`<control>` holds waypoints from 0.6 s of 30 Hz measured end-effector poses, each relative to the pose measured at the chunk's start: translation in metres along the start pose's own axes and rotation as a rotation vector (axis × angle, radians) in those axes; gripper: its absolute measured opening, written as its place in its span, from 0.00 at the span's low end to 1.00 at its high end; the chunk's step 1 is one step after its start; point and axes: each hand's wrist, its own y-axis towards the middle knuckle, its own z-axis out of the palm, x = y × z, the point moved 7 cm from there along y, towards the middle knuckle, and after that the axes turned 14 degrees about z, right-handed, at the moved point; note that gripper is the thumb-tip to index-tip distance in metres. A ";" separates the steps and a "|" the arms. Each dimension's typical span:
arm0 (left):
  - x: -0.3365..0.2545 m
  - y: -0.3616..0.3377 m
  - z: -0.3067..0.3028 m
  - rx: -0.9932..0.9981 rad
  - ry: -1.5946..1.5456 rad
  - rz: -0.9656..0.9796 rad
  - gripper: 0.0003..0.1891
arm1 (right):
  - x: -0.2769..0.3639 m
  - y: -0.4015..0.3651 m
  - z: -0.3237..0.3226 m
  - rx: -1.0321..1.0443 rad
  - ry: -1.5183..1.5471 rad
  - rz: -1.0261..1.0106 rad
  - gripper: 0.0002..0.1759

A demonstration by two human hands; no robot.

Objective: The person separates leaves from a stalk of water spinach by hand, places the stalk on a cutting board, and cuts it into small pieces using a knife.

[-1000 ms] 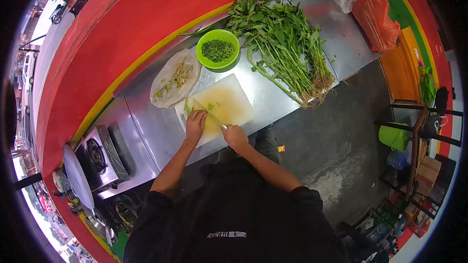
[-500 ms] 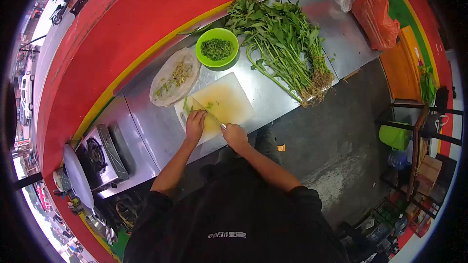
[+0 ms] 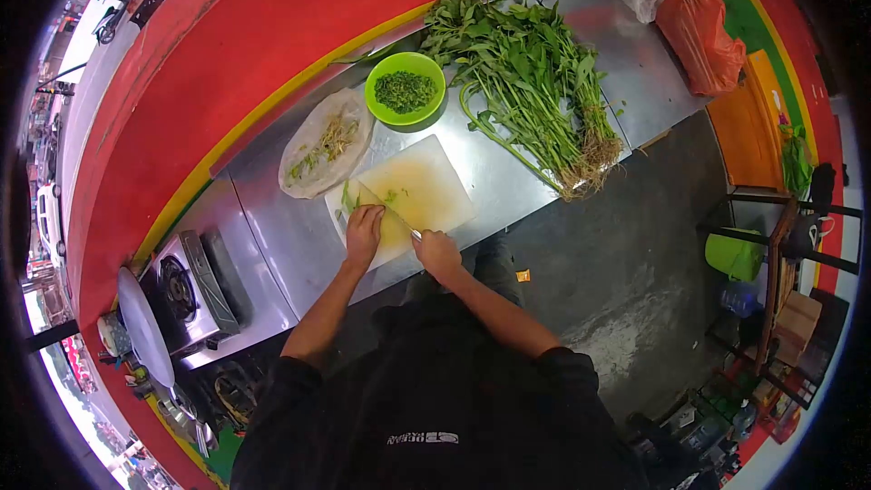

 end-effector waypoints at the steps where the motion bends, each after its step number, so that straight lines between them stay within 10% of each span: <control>1: 0.000 -0.001 -0.001 0.001 0.001 -0.001 0.06 | 0.002 0.003 0.002 0.002 0.000 0.000 0.25; 18: 0.002 -0.001 -0.001 0.004 -0.040 -0.023 0.06 | 0.013 0.009 0.000 -0.025 0.021 -0.023 0.26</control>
